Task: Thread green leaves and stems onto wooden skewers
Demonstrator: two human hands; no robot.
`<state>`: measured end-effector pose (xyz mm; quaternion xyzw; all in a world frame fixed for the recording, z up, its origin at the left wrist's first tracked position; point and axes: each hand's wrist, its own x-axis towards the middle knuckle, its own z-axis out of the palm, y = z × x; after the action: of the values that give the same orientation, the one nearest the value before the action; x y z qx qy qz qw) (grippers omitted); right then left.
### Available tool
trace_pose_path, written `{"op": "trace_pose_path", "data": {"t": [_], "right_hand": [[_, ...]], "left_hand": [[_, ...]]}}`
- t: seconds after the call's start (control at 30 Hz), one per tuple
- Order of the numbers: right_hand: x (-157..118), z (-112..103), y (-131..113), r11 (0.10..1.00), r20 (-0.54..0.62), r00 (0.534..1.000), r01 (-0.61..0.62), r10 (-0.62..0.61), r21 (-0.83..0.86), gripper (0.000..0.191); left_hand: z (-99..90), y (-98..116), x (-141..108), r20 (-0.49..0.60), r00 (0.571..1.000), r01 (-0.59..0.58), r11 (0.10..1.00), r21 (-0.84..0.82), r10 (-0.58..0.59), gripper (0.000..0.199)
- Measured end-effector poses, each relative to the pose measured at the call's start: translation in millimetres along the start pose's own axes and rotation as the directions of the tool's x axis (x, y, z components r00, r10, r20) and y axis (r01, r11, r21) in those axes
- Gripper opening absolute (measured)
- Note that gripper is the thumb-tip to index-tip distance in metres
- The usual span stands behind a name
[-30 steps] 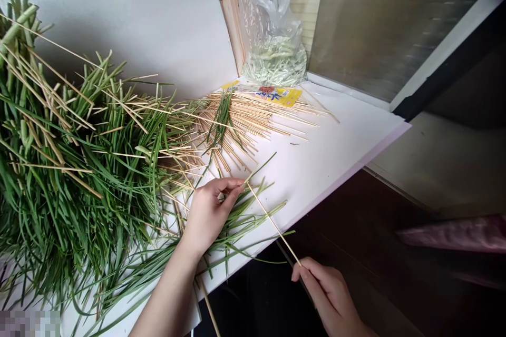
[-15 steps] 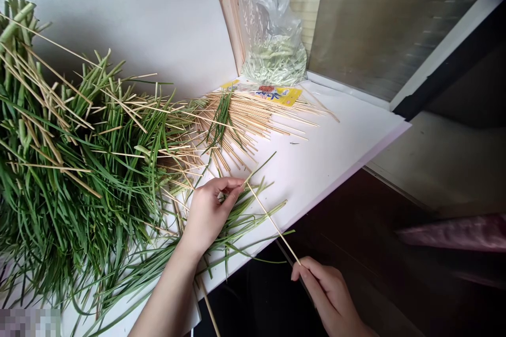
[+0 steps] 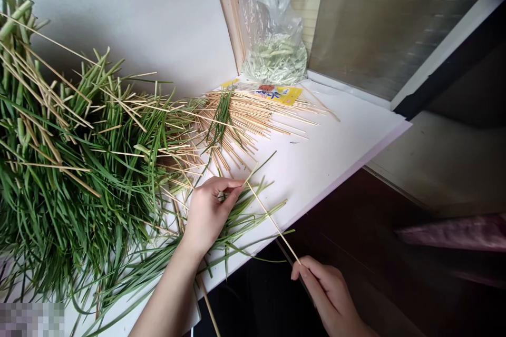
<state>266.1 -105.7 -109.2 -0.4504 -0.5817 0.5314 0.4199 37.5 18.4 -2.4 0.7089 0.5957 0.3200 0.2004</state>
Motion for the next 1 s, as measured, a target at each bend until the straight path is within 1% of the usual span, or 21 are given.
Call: {"op": "trace_pose_path", "data": {"t": [0.27, 0.5, 0.6, 0.73, 0.83, 0.93, 1.0], "right_hand": [[1, 0, -3, 1.0, -0.016, 1.0, 0.012, -0.012, -0.02, 0.038], [-1, 2, 0, 1.0, -0.03, 0.999, 0.019, -0.019, 0.006, 0.034], [-1, 2, 1, 0.999, -0.04, 0.999, 0.022, -0.021, 0.023, 0.034], [-2, 2, 1, 0.999, -0.05, 0.999, 0.009, -0.007, 0.045, 0.036], [-2, 2, 1, 0.999, -0.043, 0.999, -0.005, 0.007, 0.047, 0.037], [-2, 2, 1, 0.999, -0.039, 0.999, -0.008, 0.009, 0.041, 0.037], [-2, 1, 1, 0.999, -0.041, 0.999, 0.001, 0.0, 0.038, 0.036]], "left_hand": [[3.6, 1, 0, 0.012, 0.999, 0.043, 0.998, -0.038, -0.043, 0.018], [6.9, 4, -3, -0.008, 1.0, 0.022, 0.999, -0.035, -0.022, 0.016], [9.0, 9, -4, 0.053, 0.999, -0.001, 0.998, -0.058, 0.005, 0.012], [11.7, 14, -7, 0.165, 0.984, -0.052, 0.995, -0.091, 0.067, 0.012], [9.7, 14, -7, 0.266, 0.961, -0.045, 0.992, -0.12, 0.076, 0.011], [3.1, 13, -5, 0.367, 0.927, -0.026, 0.989, -0.149, 0.079, 0.012], [-1.7, 13, -2, 0.401, 0.911, -0.027, 0.984, -0.174, 0.096, 0.015]]}}
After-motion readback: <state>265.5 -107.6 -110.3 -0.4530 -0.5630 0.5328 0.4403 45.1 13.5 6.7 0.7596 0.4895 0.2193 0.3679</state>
